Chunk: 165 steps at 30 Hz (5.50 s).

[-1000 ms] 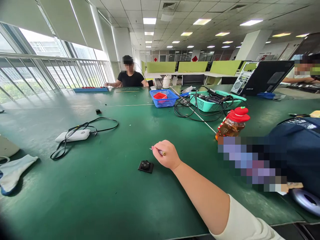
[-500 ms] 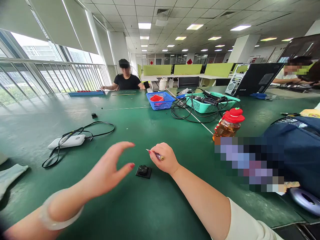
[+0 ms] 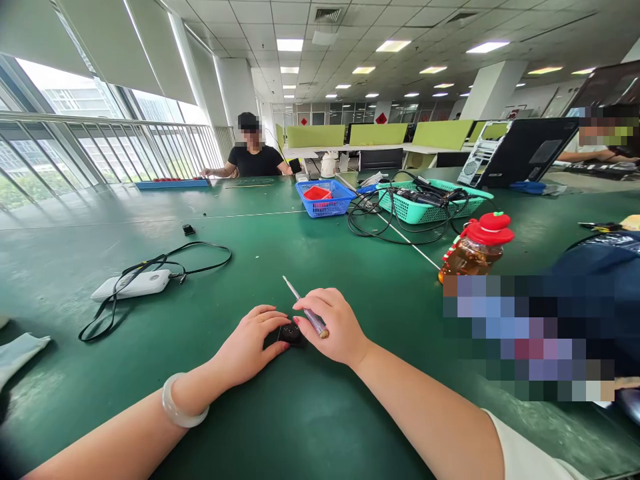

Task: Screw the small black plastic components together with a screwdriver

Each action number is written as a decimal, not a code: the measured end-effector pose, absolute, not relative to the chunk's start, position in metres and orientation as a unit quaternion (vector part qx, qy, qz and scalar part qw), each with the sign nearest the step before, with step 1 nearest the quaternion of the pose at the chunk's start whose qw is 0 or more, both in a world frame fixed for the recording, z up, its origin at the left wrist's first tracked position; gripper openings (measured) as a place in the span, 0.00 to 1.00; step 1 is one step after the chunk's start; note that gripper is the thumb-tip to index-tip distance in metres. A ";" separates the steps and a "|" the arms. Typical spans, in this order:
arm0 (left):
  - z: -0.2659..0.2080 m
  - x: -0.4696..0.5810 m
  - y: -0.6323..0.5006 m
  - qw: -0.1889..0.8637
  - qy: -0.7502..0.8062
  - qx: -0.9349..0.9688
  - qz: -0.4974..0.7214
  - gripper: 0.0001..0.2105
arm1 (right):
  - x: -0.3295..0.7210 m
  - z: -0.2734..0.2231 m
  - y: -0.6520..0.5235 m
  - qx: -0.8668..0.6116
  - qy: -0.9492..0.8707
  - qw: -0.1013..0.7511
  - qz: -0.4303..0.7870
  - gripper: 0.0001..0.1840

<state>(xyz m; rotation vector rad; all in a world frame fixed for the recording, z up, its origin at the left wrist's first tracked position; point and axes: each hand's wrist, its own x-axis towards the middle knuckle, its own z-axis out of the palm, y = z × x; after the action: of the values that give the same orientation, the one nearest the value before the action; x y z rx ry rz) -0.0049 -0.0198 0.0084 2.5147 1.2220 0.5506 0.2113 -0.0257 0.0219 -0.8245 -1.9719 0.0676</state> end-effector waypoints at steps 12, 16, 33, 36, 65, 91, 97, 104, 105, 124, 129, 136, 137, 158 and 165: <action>-0.001 -0.004 -0.018 0.141 0.471 0.840 0.229 0.14 | 0.199 0.032 -0.057 -0.156 -0.898 0.406 -0.065 0.20; -0.004 -0.004 -0.018 0.128 0.467 0.843 0.234 0.13 | 0.198 0.027 -0.054 -0.151 -0.897 0.400 -0.113 0.19; -0.005 -0.004 -0.018 0.128 0.461 0.845 0.238 0.12 | 0.198 0.028 -0.051 -0.159 -0.898 0.379 -0.154 0.18; -0.006 -0.004 -0.018 0.133 0.460 0.846 0.235 0.12 | 0.199 0.027 -0.050 -0.161 -0.892 0.397 -0.147 0.18; -0.004 -0.005 -0.018 0.121 0.452 0.853 0.233 0.13 | 0.201 0.027 -0.048 -0.189 -0.881 0.419 -0.112 0.13; -0.001 -0.004 -0.019 0.124 0.451 0.853 0.231 0.13 | 0.200 0.026 -0.051 -0.187 -0.864 0.454 -0.109 0.19; -0.004 -0.005 -0.018 0.118 0.446 0.854 0.238 0.13 | 0.201 0.025 -0.050 -0.177 -0.889 0.397 -0.141 0.19; -0.006 -0.005 -0.017 0.112 0.451 0.853 0.237 0.14 | 0.200 0.028 -0.049 -0.149 -0.910 0.347 -0.172 0.23; -0.006 -0.005 -0.017 0.112 0.450 0.854 0.237 0.14 | 0.200 0.028 -0.049 -0.150 -0.909 0.347 -0.174 0.22; -0.003 -0.005 -0.016 0.111 0.455 0.855 0.223 0.14 | 0.207 0.028 -0.043 -0.205 -0.862 0.443 -0.139 0.19; -0.004 -0.005 -0.016 0.113 0.451 0.858 0.216 0.14 | 0.213 0.024 -0.030 -0.285 -0.832 0.471 -0.068 0.15; -0.002 -0.006 -0.016 0.123 0.458 0.855 0.211 0.15 | 0.214 0.016 -0.019 -0.471 -0.714 0.506 0.106 0.12; -0.002 -0.006 -0.016 0.124 0.459 0.854 0.212 0.14 | 0.214 0.016 -0.019 -0.489 -0.692 0.513 0.137 0.10; -0.002 -0.006 -0.017 0.139 0.466 0.849 0.208 0.15 | 0.210 0.023 -0.027 -0.476 -0.716 0.459 0.223 0.13; -0.004 -0.007 -0.017 0.137 0.463 0.846 0.224 0.15 | 0.212 0.020 -0.032 -0.459 -0.724 0.491 0.156 0.13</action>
<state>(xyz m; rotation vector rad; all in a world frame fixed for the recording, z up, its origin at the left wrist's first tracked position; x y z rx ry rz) -0.0073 -0.0171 -0.0038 2.4490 1.3412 0.6477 0.2117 -0.0315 0.0205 -1.1138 -1.7581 0.3789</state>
